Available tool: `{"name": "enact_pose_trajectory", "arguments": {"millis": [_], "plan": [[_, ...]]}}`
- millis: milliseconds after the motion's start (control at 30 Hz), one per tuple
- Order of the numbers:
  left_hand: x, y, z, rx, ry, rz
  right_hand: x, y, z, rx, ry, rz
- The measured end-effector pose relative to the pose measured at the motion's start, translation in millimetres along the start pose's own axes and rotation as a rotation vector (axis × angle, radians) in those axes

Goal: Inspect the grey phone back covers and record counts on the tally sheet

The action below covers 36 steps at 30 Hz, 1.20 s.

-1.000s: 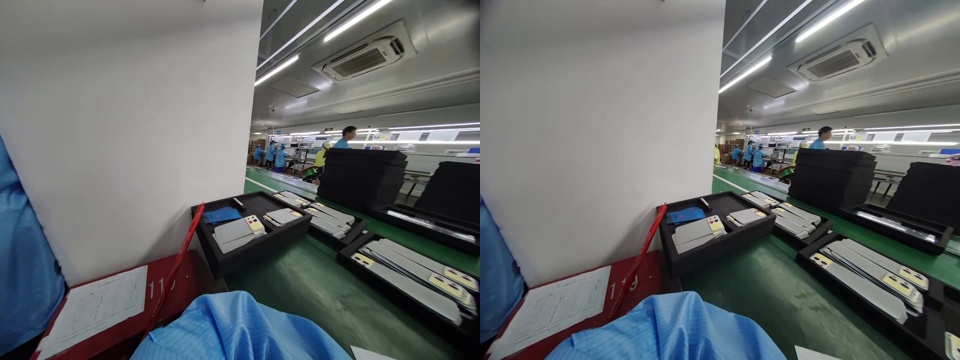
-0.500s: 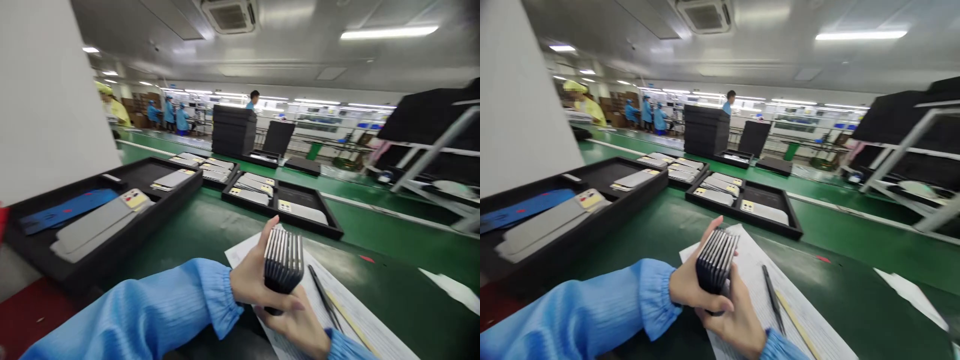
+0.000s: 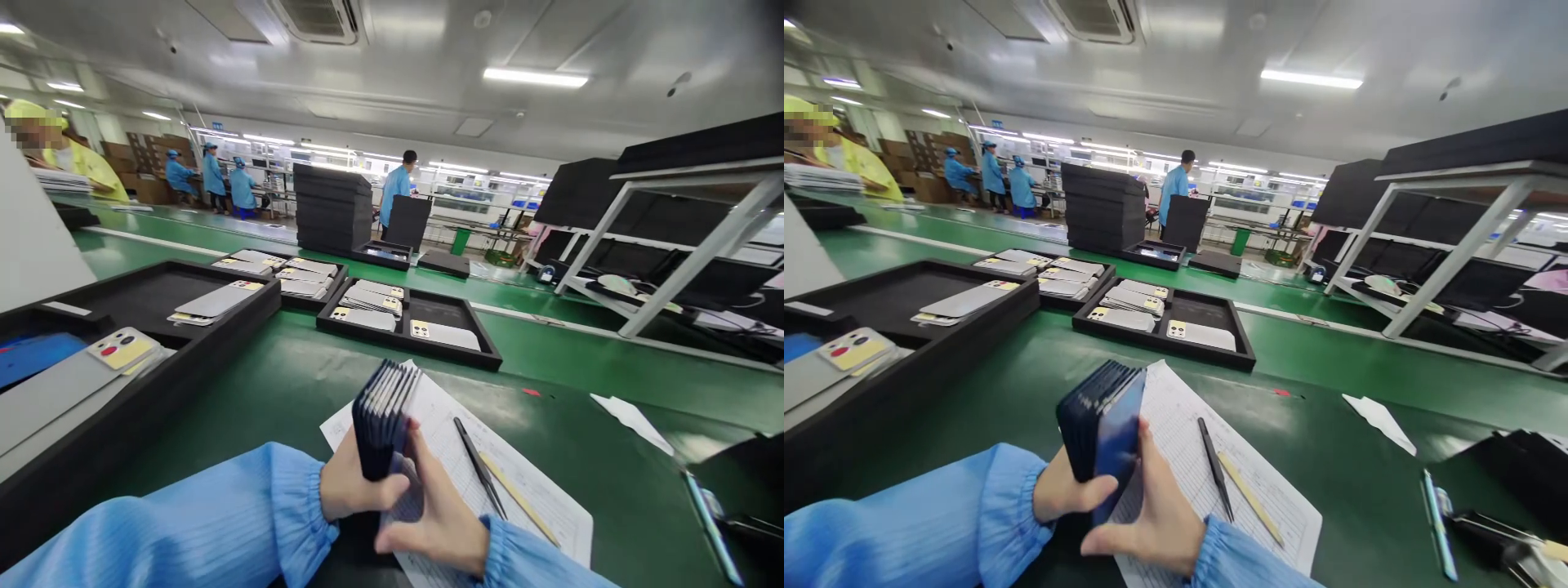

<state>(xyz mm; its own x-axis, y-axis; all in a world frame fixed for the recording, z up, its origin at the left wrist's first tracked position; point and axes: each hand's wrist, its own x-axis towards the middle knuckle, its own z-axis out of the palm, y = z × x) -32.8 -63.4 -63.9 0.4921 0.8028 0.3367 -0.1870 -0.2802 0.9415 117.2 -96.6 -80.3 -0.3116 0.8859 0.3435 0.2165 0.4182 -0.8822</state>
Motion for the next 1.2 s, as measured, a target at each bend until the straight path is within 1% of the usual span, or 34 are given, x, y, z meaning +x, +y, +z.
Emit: {"name": "enact_pose_trajectory", "arguments": {"millis": [67, 100, 167, 267, 333, 400, 467, 500, 533, 600, 633, 767, 800, 833, 900, 1033, 1067, 1100, 1200], "plan": [[-3, 3, -4.6, -0.251, 0.015, -0.091, 0, 2, -4, 0.029, -0.085, -0.021], [-3, 5, -6.2, -0.377, 0.018, -0.142, 1, 1, -7, 0.031, -0.099, -0.003], [-4, 8, -7.4, -0.559, 0.016, -0.236, 3, -2, -12, -0.001, -0.03, 0.078], [-5, 9, -5.5, -0.719, -0.028, -0.377, 8, -9, -18, -0.054, 0.141, 0.219], [-6, 8, -2.7, -0.829, -0.097, -0.482, 10, -13, -19, -0.033, 0.209, 0.259], [-7, 4, 0.1, -0.906, -0.184, -0.591, 10, -17, -18, 0.032, 0.212, 0.264], [-10, -1, 1.8, -0.935, -0.261, -0.691, 7, -19, -16, 0.108, 0.17, 0.326], [-11, -5, 2.0, -0.941, -0.277, -0.746, 5, -20, -15, 0.139, 0.155, 0.378], [-13, -8, 1.9, -0.947, -0.27, -0.79, 3, -20, -15, 0.166, 0.14, 0.43], [-15, -12, 0.7, -0.957, -0.24, -0.828, 1, -21, -16, 0.209, 0.109, 0.488], [-15, -13, 0.0, -0.968, -0.249, -0.824, 0, -21, -17, 0.226, 0.091, 0.485], [-12, -10, -1.1, -1.025, -0.409, -0.739, 3, -23, -18, 0.255, 0.039, 0.398], [-11, -8, -0.8, -1.028, -0.424, -0.728, 4, -23, -18, 0.259, 0.039, 0.382], [-11, -6, -0.2, -1.024, -0.419, -0.725, 5, -23, -19, 0.264, 0.039, 0.372], [-11, -4, 1.8, -1.0, -0.365, -0.754, 5, -22, -20, 0.264, 0.04, 0.36], [-16, 0, 8.4, -0.896, -0.119, -0.872, 3, -20, -22, 0.218, 0.024, 0.284], [-17, 0, 9.8, -0.888, -0.074, -0.884, 2, -19, -22, 0.219, 0.021, 0.27], [-17, 1, 10.6, -0.892, -0.048, -0.886, 1, -19, -22, 0.225, 0.02, 0.263], [-17, -2, 8.8, -0.95, -0.064, -0.916, 1, -20, -19, 0.235, 0.03, 0.266]]}}
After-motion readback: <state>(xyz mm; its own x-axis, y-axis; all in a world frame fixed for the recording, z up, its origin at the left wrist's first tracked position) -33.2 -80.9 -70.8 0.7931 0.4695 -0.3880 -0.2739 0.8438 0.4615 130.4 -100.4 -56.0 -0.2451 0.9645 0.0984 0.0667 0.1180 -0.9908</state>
